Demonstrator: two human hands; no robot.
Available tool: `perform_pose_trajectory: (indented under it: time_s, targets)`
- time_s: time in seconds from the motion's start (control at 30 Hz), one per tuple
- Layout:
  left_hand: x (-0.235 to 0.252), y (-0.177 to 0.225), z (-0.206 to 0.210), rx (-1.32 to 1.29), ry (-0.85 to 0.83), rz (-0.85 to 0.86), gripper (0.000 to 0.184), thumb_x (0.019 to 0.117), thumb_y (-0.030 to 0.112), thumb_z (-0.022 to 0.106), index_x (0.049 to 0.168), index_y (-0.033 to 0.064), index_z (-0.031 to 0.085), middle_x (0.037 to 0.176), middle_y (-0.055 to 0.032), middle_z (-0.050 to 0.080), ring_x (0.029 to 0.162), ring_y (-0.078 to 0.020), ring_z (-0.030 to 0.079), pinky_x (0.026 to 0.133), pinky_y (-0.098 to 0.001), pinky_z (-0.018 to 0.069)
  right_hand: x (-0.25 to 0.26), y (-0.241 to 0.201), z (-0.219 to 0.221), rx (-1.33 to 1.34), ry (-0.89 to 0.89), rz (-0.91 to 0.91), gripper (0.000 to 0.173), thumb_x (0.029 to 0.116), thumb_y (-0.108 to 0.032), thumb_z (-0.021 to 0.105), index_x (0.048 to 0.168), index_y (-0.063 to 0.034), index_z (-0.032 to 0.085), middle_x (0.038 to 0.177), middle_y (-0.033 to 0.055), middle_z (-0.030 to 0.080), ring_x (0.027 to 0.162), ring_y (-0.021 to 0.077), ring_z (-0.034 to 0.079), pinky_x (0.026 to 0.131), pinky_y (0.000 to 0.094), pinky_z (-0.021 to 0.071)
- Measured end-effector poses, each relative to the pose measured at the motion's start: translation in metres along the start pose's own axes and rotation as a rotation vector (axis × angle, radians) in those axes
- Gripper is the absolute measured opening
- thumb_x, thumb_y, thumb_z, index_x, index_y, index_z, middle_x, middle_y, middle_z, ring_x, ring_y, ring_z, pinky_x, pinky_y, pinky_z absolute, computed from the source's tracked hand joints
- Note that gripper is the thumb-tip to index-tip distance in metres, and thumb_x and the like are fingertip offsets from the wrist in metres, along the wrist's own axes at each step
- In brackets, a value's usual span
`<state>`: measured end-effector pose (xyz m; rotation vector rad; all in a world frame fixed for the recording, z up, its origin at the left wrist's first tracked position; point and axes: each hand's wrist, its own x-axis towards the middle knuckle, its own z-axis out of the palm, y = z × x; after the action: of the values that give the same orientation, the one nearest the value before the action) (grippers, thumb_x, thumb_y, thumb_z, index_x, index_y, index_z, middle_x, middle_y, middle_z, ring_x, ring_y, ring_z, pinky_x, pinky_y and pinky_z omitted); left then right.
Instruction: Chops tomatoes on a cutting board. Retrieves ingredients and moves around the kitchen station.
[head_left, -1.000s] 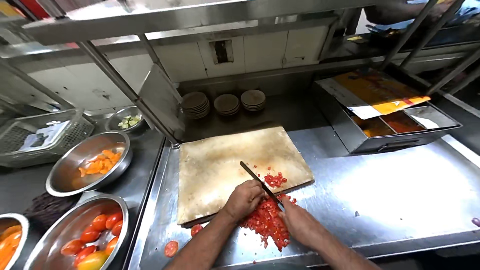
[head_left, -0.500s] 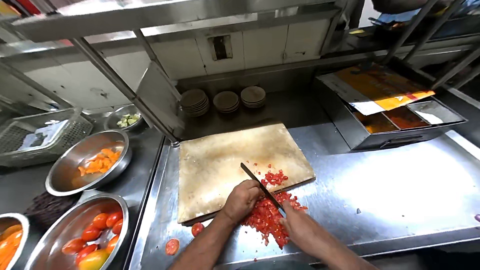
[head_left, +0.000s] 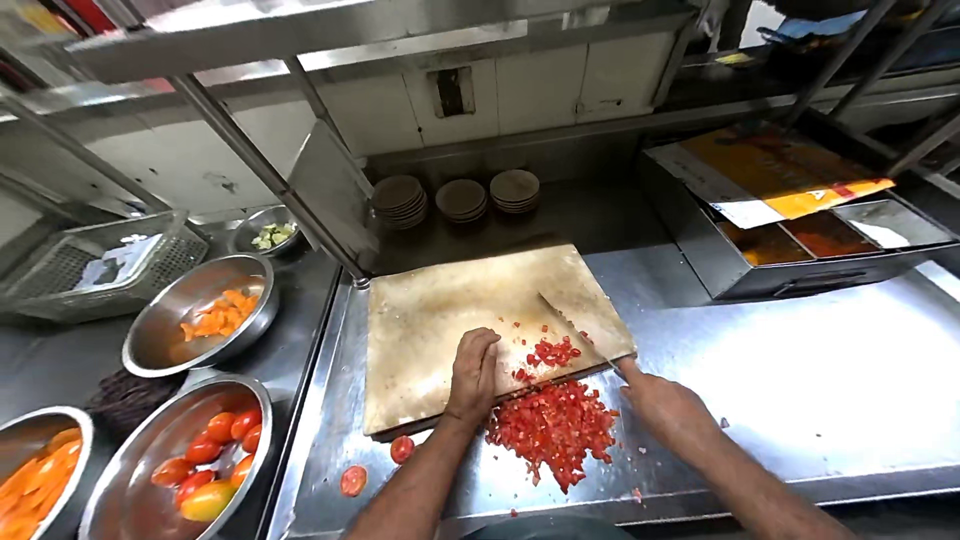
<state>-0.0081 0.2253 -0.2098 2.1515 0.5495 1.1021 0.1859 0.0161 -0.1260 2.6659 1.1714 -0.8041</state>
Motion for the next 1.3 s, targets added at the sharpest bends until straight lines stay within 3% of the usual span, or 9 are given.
perform_pose_trajectory:
  time_s: [0.17, 0.33, 0.57, 0.67, 0.8, 0.93, 1.1, 1.2, 1.3]
  targets:
    - [0.003, -0.002, -0.006, -0.118, 0.041, -0.161, 0.037, 0.1064, 0.022, 0.04, 0.118, 0.0013, 0.069, 0.122, -0.011, 0.064, 0.114, -0.0176, 0.062, 0.102, -0.0366, 0.0511, -0.014, -0.007, 0.024, -0.082, -0.06, -0.296, 0.033, 0.107, -0.013, 0.045, 0.14, -0.0114, 0.05, 0.108, 0.0246, 0.069, 0.098, 0.0464, 0.07, 0.081, 0.0623, 0.0554]
    - [0.004, 0.005, -0.029, -0.299, 0.113, -0.405, 0.038, 0.1055, 0.022, 0.04, 0.13, 0.0027, 0.061, 0.129, -0.0104, 0.063, 0.116, -0.0205, 0.062, 0.102, -0.0421, 0.0509, -0.035, 0.014, 0.037, 0.008, -0.174, -0.482, 0.035, 0.1092, -0.037, 0.047, 0.135, -0.014, 0.055, 0.103, 0.0223, 0.071, 0.096, 0.0449, 0.07, 0.082, 0.0641, 0.0538]
    - [-0.049, 0.023, -0.084, -0.295, 0.352, -0.482, 0.031, 0.1013, 0.012, 0.045, 0.127, 0.0013, 0.061, 0.12, -0.0061, 0.066, 0.111, -0.0155, 0.063, 0.099, -0.036, 0.052, -0.04, 0.032, 0.038, 0.133, -0.138, -0.338, 0.044, 0.1087, -0.042, 0.046, 0.14, -0.0114, 0.051, 0.098, 0.0223, 0.071, 0.093, 0.0446, 0.07, 0.081, 0.0623, 0.0547]
    - [-0.08, 0.03, -0.109, -0.243, 0.501, -0.51, 0.028, 0.1002, 0.008, 0.046, 0.123, 0.0011, 0.061, 0.115, -0.0042, 0.066, 0.104, -0.0129, 0.064, 0.094, -0.0323, 0.0535, -0.035, 0.051, 0.04, 0.232, 0.079, -0.347, 0.04, 0.1065, -0.034, 0.052, 0.138, -0.0095, 0.055, 0.091, 0.0226, 0.071, 0.084, 0.0458, 0.071, 0.073, 0.0646, 0.0557]
    - [-0.129, 0.039, -0.136, -0.114, 0.649, -0.563, 0.026, 0.0985, 0.007, 0.047, 0.118, 0.0001, 0.062, 0.108, -0.0042, 0.066, 0.094, -0.0108, 0.063, 0.084, -0.0287, 0.054, -0.011, 0.078, 0.043, 0.176, 0.195, -0.229, 0.041, 0.1061, -0.024, 0.053, 0.142, -0.005, 0.052, 0.103, 0.0313, 0.069, 0.093, 0.054, 0.069, 0.077, 0.0721, 0.052]
    - [-0.163, 0.076, -0.116, -0.097, 0.189, -0.632, 0.027, 0.101, 0.011, 0.051, 0.112, -0.0056, 0.069, 0.106, -0.0115, 0.072, 0.095, -0.0158, 0.07, 0.089, -0.036, 0.0589, -0.017, 0.071, 0.041, 0.026, 0.021, -0.3, 0.041, 0.1076, -0.027, 0.05, 0.143, -0.0059, 0.052, 0.109, 0.0313, 0.069, 0.098, 0.0554, 0.068, 0.08, 0.0718, 0.0522]
    - [-0.142, 0.101, -0.033, -0.193, -0.67, -0.351, 0.028, 0.1041, 0.013, 0.054, 0.116, -0.0047, 0.072, 0.124, -0.0187, 0.07, 0.12, -0.027, 0.066, 0.109, -0.0442, 0.0495, -0.021, 0.061, 0.049, 0.211, -0.067, -0.602, 0.045, 0.1067, -0.03, 0.051, 0.139, 0.0021, 0.053, 0.098, 0.029, 0.071, 0.088, 0.05, 0.07, 0.077, 0.0692, 0.0534]
    - [-0.11, 0.108, -0.008, -0.071, -0.863, -0.311, 0.028, 0.1043, 0.011, 0.052, 0.124, 0.0006, 0.069, 0.139, -0.0165, 0.063, 0.131, -0.0302, 0.059, 0.114, -0.0498, 0.0437, -0.016, 0.055, 0.059, 0.394, -0.043, -0.558, 0.047, 0.1064, -0.03, 0.05, 0.139, 0.0049, 0.049, 0.089, 0.025, 0.069, 0.075, 0.0408, 0.07, 0.07, 0.062, 0.0557]
    - [-0.1, 0.11, -0.018, -0.049, -0.78, -0.303, 0.028, 0.1054, 0.012, 0.05, 0.123, 0.0011, 0.069, 0.122, -0.0175, 0.07, 0.117, -0.0308, 0.066, 0.106, -0.0506, 0.0491, -0.003, 0.056, 0.075, 0.446, -0.072, -0.477, 0.047, 0.1068, -0.033, 0.047, 0.137, 0.0038, 0.049, 0.085, 0.021, 0.068, 0.067, 0.0342, 0.068, 0.066, 0.0563, 0.0572]
